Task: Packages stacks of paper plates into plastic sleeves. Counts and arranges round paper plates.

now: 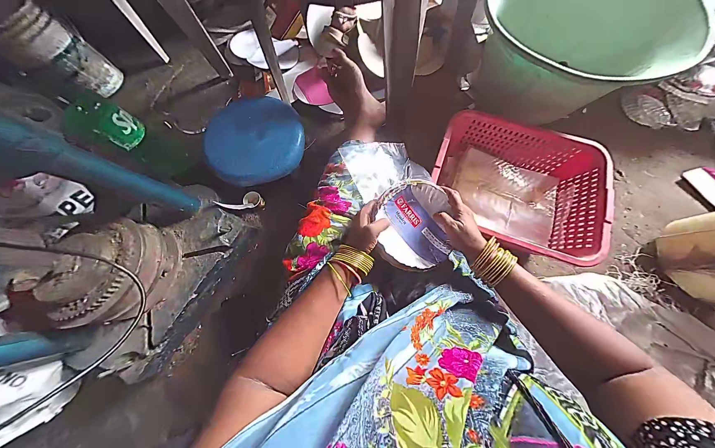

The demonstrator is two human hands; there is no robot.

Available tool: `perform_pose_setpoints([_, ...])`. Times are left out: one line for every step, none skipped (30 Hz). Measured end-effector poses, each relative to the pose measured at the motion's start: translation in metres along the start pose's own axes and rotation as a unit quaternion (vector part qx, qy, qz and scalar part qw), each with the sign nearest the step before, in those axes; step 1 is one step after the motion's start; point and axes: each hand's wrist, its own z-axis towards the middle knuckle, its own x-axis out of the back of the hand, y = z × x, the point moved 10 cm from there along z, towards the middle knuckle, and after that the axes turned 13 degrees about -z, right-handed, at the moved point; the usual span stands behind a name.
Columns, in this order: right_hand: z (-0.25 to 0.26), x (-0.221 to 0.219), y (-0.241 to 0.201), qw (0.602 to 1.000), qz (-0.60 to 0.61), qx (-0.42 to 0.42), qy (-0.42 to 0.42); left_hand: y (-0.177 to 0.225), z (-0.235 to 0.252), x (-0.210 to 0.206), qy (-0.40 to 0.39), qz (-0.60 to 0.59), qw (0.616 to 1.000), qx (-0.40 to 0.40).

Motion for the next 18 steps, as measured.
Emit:
perform_pose_setpoints([-0.002, 0.001, 0.0, 0.999, 0.041, 0.0, -0.011, 0.002, -0.002, -0.001, -0.01, -0.013, 1.0, -0.01])
perform_pose_setpoints([-0.004, 0.003, 0.0, 0.995, 0.097, -0.006, -0.036, 0.004, -0.003, -0.003, -0.027, -0.024, 0.999, -0.026])
perform_pose_setpoints([-0.007, 0.005, 0.0, 0.986, 0.155, -0.015, -0.067, 0.005, -0.004, -0.005, -0.047, -0.034, 0.997, -0.049])
perform_pose_setpoints([-0.011, 0.008, -0.002, 0.974, 0.207, -0.026, -0.089, 0.008, -0.006, -0.008, -0.072, -0.044, 0.993, -0.077])
perform_pose_setpoints([-0.017, 0.014, -0.006, 0.963, 0.25, -0.033, -0.099, 0.01, -0.008, -0.011, -0.103, -0.048, 0.988, -0.109])
perform_pose_setpoints([-0.023, 0.02, -0.013, 0.957, 0.267, -0.031, -0.105, 0.014, -0.012, -0.015, -0.137, -0.049, 0.979, -0.14])
perform_pose_setpoints([-0.028, 0.025, -0.02, 0.958, 0.266, -0.021, -0.109, 0.019, -0.018, -0.018, -0.164, -0.046, 0.971, -0.169])
perform_pose_setpoints([-0.034, 0.03, -0.028, 0.961, 0.251, 0.002, -0.114, 0.025, -0.024, -0.022, -0.183, -0.04, 0.963, -0.194])
perform_pose_setpoints([-0.04, 0.035, -0.033, 0.967, 0.231, 0.026, -0.108, 0.03, -0.03, -0.025, -0.198, -0.029, 0.957, -0.211])
perform_pose_setpoints([-0.044, 0.04, -0.037, 0.972, 0.209, 0.05, -0.093, 0.034, -0.035, -0.028, -0.209, -0.02, 0.951, -0.228])
perform_pose_setpoints([-0.047, 0.044, -0.039, 0.976, 0.195, 0.07, -0.073, 0.037, -0.038, -0.032, -0.218, -0.012, 0.945, -0.242])
perform_pose_setpoints([-0.051, 0.049, -0.041, 0.978, 0.187, 0.078, -0.046, 0.04, -0.041, -0.035, -0.22, 0.001, 0.942, -0.254])
perform_pose_setpoints([-0.055, 0.054, -0.042, 0.98, 0.183, 0.081, -0.02, 0.042, -0.045, -0.037, -0.213, 0.025, 0.94, -0.267])
perform_pose_setpoints([-0.059, 0.058, -0.045, 0.98, 0.176, 0.087, 0.005, 0.047, -0.051, -0.037, -0.191, 0.065, 0.936, -0.289])
perform_pose_setpoints([-0.064, 0.062, -0.05, 0.98, 0.166, 0.102, 0.026, 0.053, -0.059, -0.036, -0.163, 0.117, 0.925, -0.323])
perform_pose_setpoints([-0.068, 0.07, -0.058, 0.98, 0.143, 0.131, 0.051, 0.062, -0.067, -0.037, -0.144, 0.16, 0.908, -0.359])
perform_pose_setpoints([-0.072, 0.083, -0.068, 0.977, 0.111, 0.164, 0.072, 0.07, -0.072, -0.043, -0.139, 0.183, 0.894, -0.386])
perform_pose_setpoints([-0.075, 0.093, -0.077, 0.974, 0.081, 0.191, 0.091, 0.076, -0.074, -0.048, -0.145, 0.194, 0.884, -0.399])
